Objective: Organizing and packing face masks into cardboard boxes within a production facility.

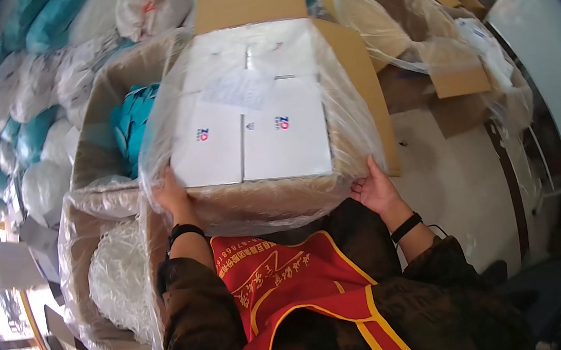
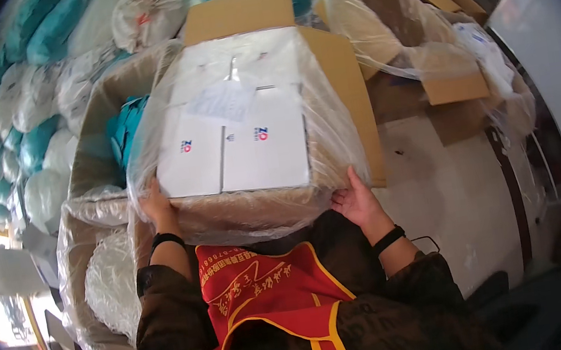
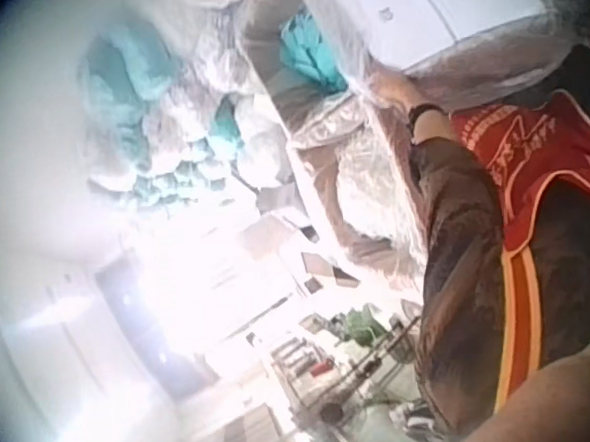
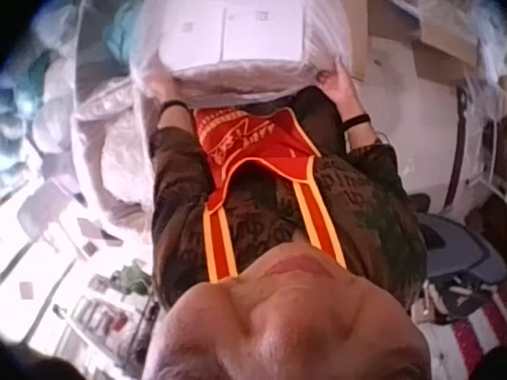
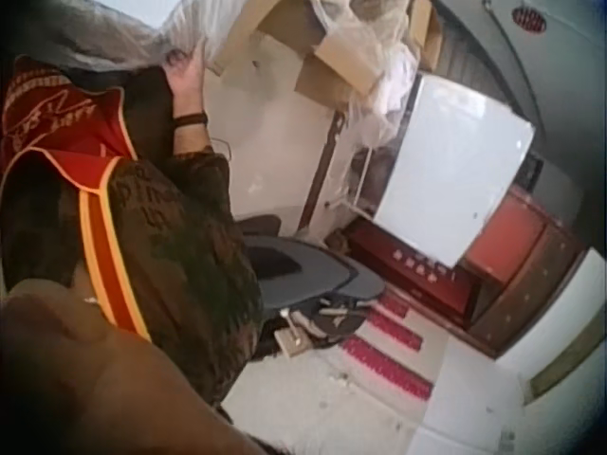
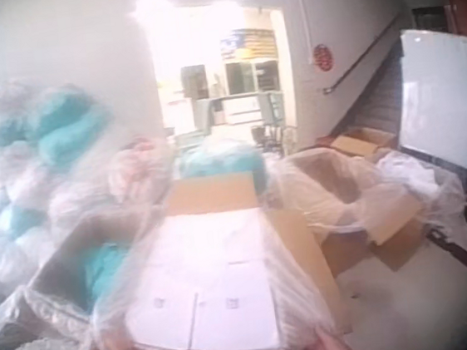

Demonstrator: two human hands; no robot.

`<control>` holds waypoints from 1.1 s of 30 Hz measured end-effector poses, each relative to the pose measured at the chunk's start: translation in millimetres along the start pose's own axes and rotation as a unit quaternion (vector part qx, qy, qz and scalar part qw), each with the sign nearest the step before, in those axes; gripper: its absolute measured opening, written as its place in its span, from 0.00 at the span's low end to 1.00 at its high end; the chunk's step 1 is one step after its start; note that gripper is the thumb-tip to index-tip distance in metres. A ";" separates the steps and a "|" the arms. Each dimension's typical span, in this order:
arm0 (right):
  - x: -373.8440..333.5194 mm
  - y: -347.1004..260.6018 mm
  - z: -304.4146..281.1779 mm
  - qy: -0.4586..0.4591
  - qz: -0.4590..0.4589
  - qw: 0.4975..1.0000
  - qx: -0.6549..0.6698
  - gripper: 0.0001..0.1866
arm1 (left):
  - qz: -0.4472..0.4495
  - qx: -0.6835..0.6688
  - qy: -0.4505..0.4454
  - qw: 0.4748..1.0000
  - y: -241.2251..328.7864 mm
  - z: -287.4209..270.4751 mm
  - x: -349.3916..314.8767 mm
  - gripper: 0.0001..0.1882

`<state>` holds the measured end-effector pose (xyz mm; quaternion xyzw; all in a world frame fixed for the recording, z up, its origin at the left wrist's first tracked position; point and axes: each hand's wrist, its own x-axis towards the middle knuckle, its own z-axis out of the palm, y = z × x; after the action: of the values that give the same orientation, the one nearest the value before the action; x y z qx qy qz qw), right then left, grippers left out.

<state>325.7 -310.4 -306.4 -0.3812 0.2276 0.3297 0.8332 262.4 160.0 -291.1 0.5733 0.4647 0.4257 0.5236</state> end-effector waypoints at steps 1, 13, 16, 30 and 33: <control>-14.8 -0.2 12.3 -0.046 -0.013 0.999 -0.005 0.45 | 0.004 -0.004 0.001 1.000 3.8 -14.5 6.5 0.30; -138.8 -68.3 -7.3 0.019 -0.191 0.960 -0.204 0.19 | 0.069 0.042 -0.007 0.997 -6.2 -27.2 22.9 0.26; -121.9 -98.1 82.0 -0.043 -0.259 0.884 -0.387 0.12 | -0.012 -0.014 0.002 1.000 16.2 -20.6 3.7 0.27; 150.7 -135.7 241.0 -0.357 -0.246 0.519 -0.737 0.05 | -0.106 0.019 -0.016 0.994 27.3 -41.4 -16.8 0.24; 158.7 -141.8 250.3 -0.356 -0.171 0.535 -0.746 0.04 | -0.105 0.060 -0.011 0.993 30.3 -43.0 -17.2 0.25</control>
<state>567.9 -124.0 -186.1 -0.7473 -0.4863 0.3400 0.2991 219.6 151.4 -257.2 0.5567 0.5413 0.3332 0.5349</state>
